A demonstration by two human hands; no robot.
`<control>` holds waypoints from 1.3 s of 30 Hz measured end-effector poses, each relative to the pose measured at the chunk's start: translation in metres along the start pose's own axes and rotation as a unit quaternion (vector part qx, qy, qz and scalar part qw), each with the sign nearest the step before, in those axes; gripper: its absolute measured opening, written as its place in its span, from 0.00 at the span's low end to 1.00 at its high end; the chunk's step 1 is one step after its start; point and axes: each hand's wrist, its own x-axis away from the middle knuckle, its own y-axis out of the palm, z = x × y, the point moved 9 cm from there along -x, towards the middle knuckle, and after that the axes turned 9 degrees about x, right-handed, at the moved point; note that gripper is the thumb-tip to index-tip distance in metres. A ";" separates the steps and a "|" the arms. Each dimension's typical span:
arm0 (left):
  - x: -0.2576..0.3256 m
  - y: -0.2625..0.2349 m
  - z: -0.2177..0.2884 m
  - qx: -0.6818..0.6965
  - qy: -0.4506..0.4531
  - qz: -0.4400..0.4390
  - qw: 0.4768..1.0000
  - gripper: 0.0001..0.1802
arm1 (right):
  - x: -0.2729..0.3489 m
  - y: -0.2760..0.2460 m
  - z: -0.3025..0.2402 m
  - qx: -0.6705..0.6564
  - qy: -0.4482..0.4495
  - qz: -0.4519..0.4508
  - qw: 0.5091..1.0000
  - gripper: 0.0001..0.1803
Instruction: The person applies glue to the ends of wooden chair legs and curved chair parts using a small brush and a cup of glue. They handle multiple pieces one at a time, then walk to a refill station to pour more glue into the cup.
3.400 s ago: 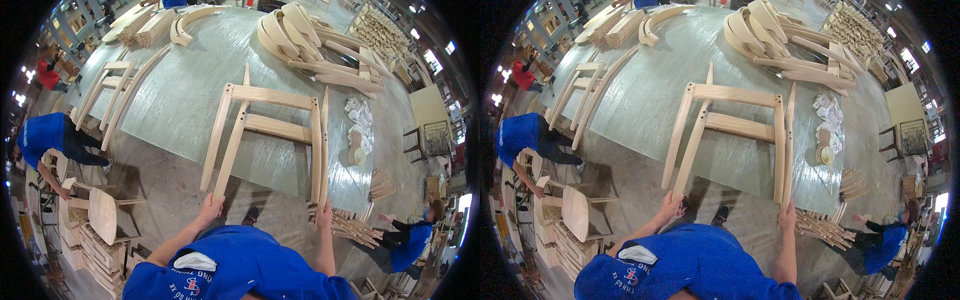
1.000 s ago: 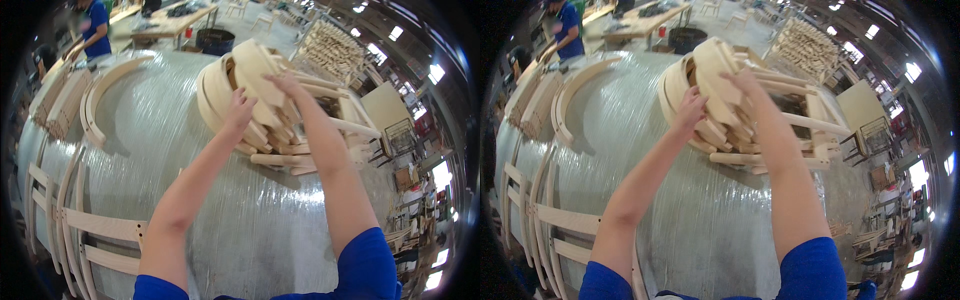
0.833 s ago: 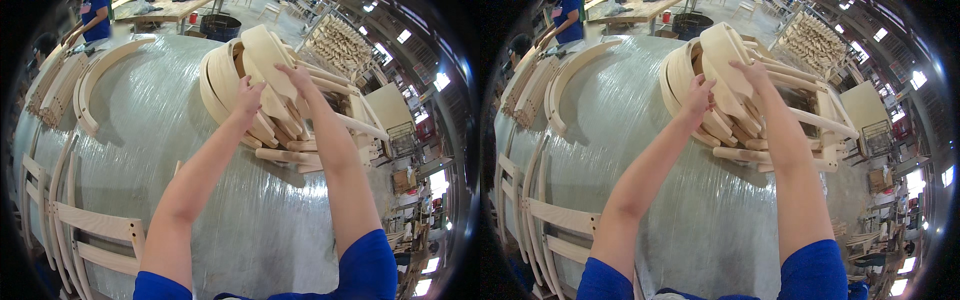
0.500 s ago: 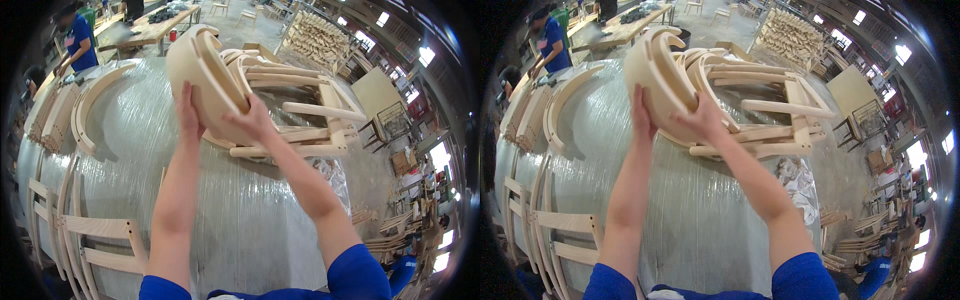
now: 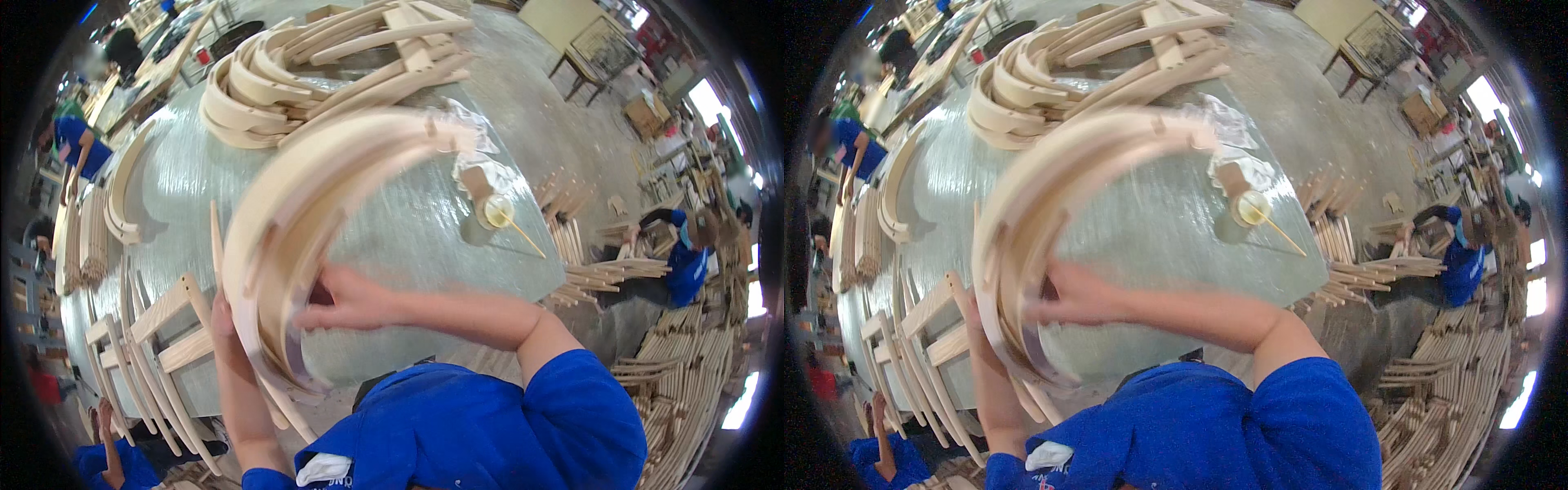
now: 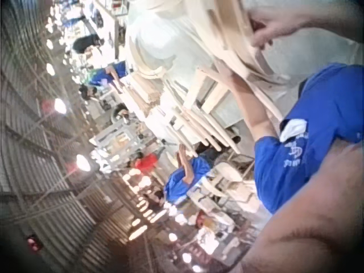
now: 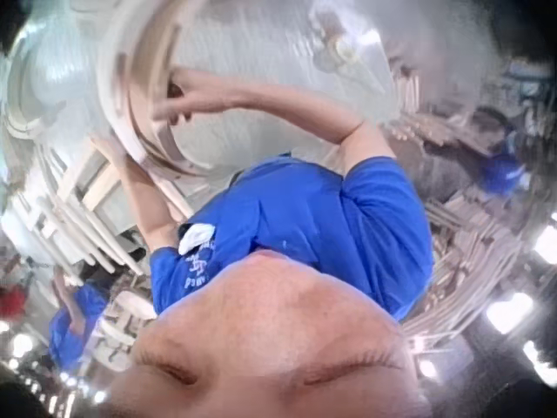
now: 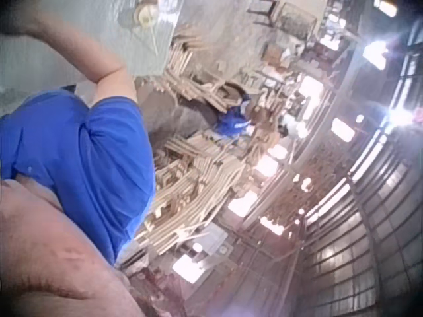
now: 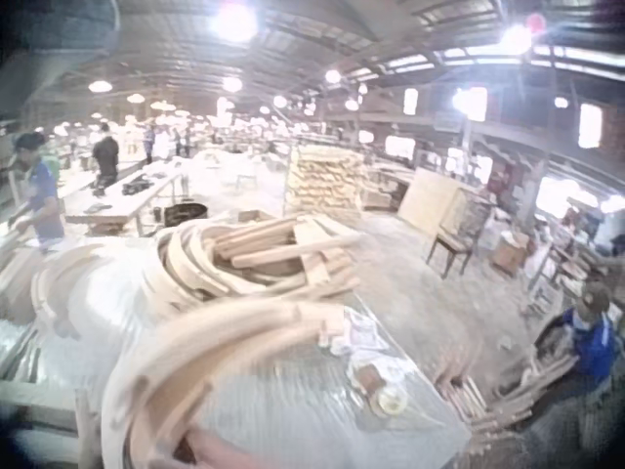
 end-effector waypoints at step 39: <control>-0.390 -0.210 0.131 -0.429 0.162 0.596 0.659 0.37 | 0.048 -0.007 0.230 -0.315 0.296 0.144 0.890 0.25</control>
